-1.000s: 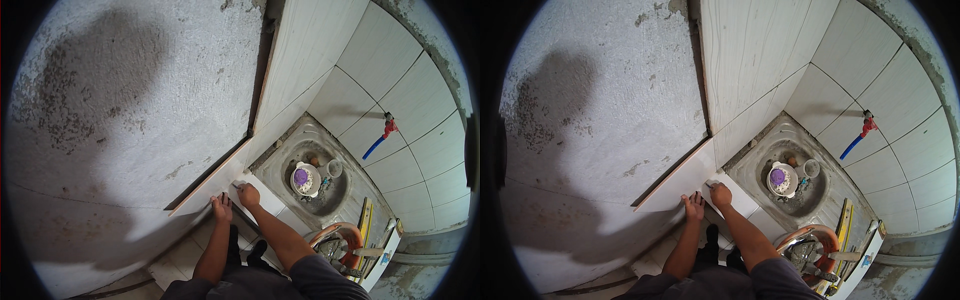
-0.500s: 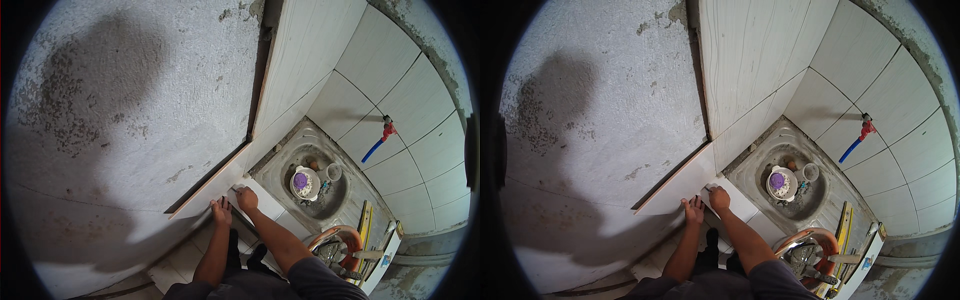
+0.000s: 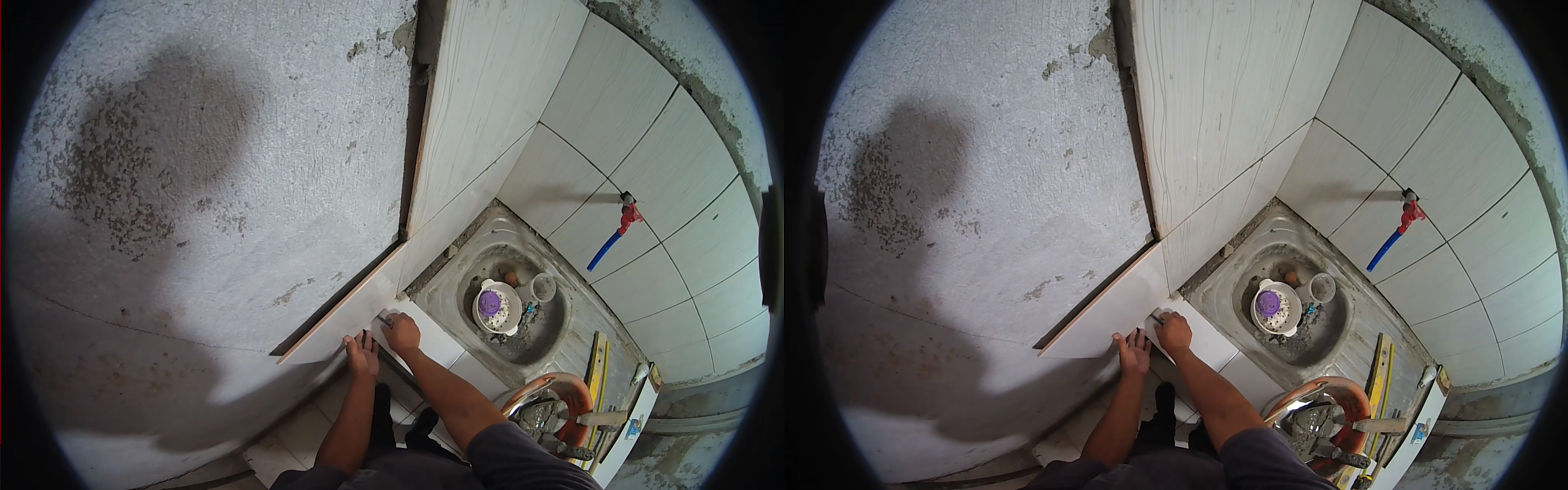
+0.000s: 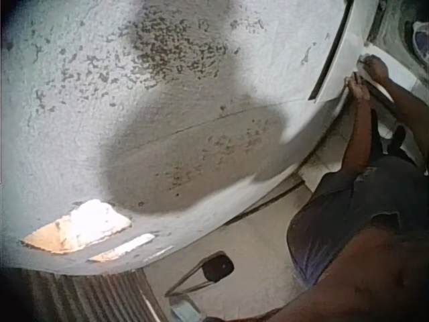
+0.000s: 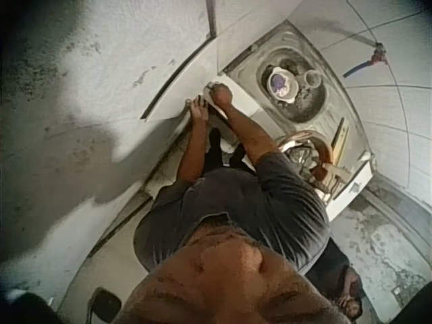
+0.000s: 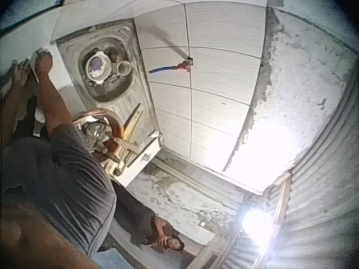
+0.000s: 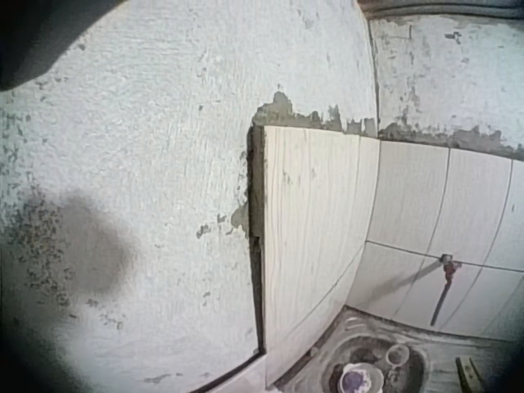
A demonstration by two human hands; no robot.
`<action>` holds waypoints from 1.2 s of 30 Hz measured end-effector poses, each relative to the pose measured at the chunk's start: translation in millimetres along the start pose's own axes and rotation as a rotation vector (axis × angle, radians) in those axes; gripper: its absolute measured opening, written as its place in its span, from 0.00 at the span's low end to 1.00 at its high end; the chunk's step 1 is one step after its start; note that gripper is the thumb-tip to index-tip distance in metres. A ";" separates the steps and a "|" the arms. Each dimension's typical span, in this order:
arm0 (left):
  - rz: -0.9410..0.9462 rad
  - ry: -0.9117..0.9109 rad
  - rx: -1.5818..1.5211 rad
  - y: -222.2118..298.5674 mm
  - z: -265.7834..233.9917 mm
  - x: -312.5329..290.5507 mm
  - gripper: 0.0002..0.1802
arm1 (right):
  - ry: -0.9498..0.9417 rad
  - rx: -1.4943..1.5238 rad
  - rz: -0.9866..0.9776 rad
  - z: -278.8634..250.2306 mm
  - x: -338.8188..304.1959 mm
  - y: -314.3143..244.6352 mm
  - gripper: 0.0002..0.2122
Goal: The person applies mortar onto the back of a tile using a trowel, attaches the tile to the wall, taps it with a hammer, and aligns it using a pencil and a wooden board.
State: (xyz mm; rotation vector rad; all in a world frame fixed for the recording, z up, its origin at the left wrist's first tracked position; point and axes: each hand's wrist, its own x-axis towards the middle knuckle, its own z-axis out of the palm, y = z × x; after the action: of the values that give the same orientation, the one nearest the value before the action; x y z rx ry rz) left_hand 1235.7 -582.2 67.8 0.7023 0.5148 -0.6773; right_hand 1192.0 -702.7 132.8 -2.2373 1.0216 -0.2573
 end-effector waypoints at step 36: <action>0.043 -0.085 0.086 10.7 26.8 -33.0 0.59 | 0.573 0.594 -0.551 -177.6 19.6 -129.7 0.22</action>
State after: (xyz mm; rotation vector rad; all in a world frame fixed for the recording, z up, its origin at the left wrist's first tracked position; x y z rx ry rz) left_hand 1226.5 -582.8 110.7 0.7599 0.3935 -0.6884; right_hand 1208.1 -740.8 349.6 -1.8579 0.4539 -1.3143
